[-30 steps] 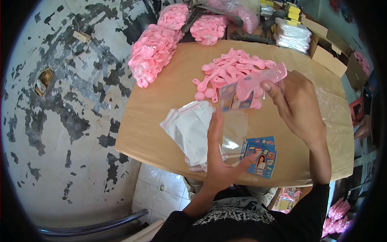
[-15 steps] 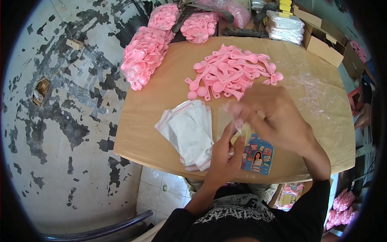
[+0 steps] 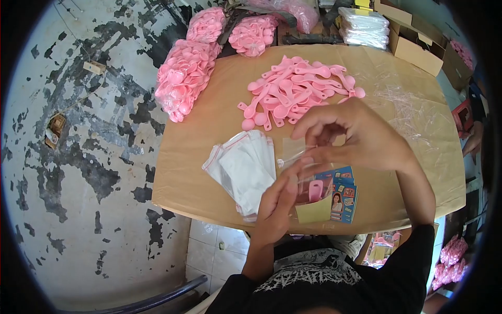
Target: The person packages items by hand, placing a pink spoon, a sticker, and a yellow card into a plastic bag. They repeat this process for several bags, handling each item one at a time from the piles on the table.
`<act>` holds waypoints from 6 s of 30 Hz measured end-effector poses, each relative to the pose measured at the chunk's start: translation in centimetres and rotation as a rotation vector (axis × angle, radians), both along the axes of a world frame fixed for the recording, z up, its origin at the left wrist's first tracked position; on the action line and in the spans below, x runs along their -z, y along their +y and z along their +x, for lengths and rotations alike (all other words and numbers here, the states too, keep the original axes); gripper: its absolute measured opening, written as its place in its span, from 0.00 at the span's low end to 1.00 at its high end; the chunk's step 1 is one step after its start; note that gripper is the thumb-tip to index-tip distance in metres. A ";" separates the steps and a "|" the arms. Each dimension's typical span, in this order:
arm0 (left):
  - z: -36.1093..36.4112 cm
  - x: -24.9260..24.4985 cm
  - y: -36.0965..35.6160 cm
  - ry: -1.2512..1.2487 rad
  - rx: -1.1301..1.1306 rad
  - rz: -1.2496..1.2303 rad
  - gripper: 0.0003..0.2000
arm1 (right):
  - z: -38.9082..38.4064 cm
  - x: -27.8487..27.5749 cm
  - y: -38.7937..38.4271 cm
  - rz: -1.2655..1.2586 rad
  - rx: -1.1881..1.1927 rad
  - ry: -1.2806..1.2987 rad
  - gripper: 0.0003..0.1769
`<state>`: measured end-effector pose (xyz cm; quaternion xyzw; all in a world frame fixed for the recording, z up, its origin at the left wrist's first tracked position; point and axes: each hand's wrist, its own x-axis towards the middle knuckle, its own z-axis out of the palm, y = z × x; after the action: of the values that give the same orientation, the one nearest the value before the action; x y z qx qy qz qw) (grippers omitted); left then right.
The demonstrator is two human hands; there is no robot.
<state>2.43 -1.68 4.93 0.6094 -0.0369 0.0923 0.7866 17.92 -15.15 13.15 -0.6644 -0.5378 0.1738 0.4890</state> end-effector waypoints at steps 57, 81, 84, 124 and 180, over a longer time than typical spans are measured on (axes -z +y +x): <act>0.0 -0.8 0.3 -0.139 -0.182 0.113 0.20 | -3.7 -3.9 -2.8 0.236 0.372 -0.278 0.09; -1.5 0.5 -0.1 -0.065 -0.175 0.005 0.20 | -1.6 -1.9 -1.6 0.369 0.279 -0.169 0.04; -1.7 0.0 0.5 -0.056 -0.234 -0.100 0.23 | 1.9 -4.1 -7.6 0.142 -0.070 -0.155 0.05; 2.7 2.6 -2.5 -0.120 -0.324 -0.030 0.19 | -2.9 6.4 -5.2 0.027 0.169 0.109 0.09; -9.1 5.7 9.0 -0.267 -0.615 0.974 0.21 | -1.3 -1.0 -12.2 -0.669 0.097 -0.425 0.08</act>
<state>-6.70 7.28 -0.76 0.8662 0.0047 0.3645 0.3418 16.60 -27.38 14.13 -0.8328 -0.5087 0.1746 0.1311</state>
